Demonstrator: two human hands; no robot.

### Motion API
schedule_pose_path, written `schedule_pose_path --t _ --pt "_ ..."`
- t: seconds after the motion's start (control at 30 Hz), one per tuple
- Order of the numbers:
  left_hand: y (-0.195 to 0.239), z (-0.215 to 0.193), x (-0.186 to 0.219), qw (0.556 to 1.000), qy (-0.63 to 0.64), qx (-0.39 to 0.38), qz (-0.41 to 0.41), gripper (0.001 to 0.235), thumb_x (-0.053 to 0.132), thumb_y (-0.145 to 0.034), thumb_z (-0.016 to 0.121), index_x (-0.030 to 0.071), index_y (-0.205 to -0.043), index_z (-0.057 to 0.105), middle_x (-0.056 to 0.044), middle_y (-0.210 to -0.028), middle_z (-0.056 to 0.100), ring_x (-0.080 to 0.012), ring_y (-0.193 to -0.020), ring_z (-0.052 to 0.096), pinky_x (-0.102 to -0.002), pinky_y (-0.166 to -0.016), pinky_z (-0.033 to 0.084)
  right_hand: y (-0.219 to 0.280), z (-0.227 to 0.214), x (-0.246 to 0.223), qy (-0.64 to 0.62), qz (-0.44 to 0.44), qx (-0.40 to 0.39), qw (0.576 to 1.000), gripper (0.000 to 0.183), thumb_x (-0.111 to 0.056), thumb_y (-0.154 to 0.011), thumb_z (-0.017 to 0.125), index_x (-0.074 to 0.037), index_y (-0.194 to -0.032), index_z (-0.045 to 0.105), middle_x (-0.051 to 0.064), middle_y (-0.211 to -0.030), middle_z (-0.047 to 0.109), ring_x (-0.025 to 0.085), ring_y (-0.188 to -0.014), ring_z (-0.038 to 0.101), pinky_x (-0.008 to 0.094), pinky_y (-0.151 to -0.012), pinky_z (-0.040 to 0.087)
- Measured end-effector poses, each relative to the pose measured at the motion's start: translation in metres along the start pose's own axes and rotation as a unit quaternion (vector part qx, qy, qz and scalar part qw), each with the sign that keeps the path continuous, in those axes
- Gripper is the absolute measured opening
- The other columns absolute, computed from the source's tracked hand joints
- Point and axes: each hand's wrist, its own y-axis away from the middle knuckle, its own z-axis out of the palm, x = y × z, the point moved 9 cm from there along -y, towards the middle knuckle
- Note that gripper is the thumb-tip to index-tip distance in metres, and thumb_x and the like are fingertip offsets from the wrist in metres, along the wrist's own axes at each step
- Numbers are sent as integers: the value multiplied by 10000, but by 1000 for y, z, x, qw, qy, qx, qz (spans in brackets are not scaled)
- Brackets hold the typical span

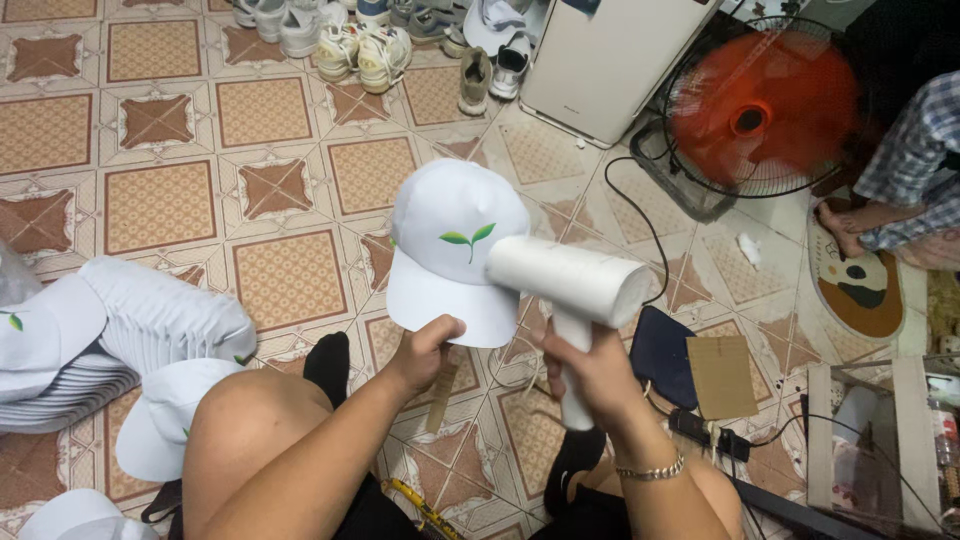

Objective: The person sits on the floor and uses a hair dryer to dry a white baseball cap with a green leaf logo. They wipe the cap with a green cloth, then repeatedly blow hot air onto the front and sides of the cap while rotating it.

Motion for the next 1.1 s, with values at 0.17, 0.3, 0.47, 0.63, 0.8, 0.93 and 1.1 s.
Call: schedule_pose_path --t 0.17,0.3,0.47,0.63,0.8,0.93,1.1 --pt "7 -3 -7 999 39 4 -29 238 79 -856 561 -57 -1031 646 -82 -973 653 -177 -911 613 -344 -849 501 -8 -14 -3 6 -39 42 998 311 -138 -858 765 14 -994 530 46 -617 565 156 -409 516 298 -359 429" --pt "9 3 -5 994 109 -17 -24 282 62 -813 544 -32 -1057 650 -89 -988 675 -189 -935 639 -346 -876 513 -12 -30 -7 -21 -56 84 995 308 -145 -833 754 -37 -1015 531 40 -591 551 151 -386 510 296 -348 444" --pt "4 -2 3 998 50 -23 11 298 72 -858 553 -87 -1090 653 -129 -1024 681 -217 -960 641 -361 -897 508 -1 -12 -1 20 -22 9 999 314 -102 -805 773 11 -1012 565 53 -602 581 153 -410 532 294 -354 436" --pt "7 -1 1 994 101 -28 -9 328 46 -839 546 -78 -1132 625 -130 -1051 667 -219 -987 643 -363 -918 518 -7 -24 -6 34 -20 71 997 343 -112 -810 770 -9 -1069 570 41 -622 600 140 -420 553 291 -365 473" --pt "9 5 5 985 167 -34 -1 396 3 -785 519 -67 -1167 596 -136 -1073 659 -234 -996 657 -386 -927 534 -5 -33 -10 0 -8 88 996 351 -155 -861 775 78 -1042 585 57 -614 567 139 -417 533 289 -352 438" --pt "6 2 1 987 159 -29 -2 380 -3 -799 524 -89 -1163 591 -144 -1075 657 -241 -1003 649 -391 -930 531 0 -20 -6 35 13 42 998 355 -135 -789 789 -39 -1043 560 42 -601 583 147 -395 526 299 -339 441" --pt "12 0 -2 985 167 -41 -6 406 -16 -797 529 -88 -1193 581 -152 -1101 652 -252 -1038 653 -398 -973 521 -3 -30 -20 36 -56 97 993 312 -154 -845 794 24 -953 563 45 -620 577 149 -409 533 287 -353 426"
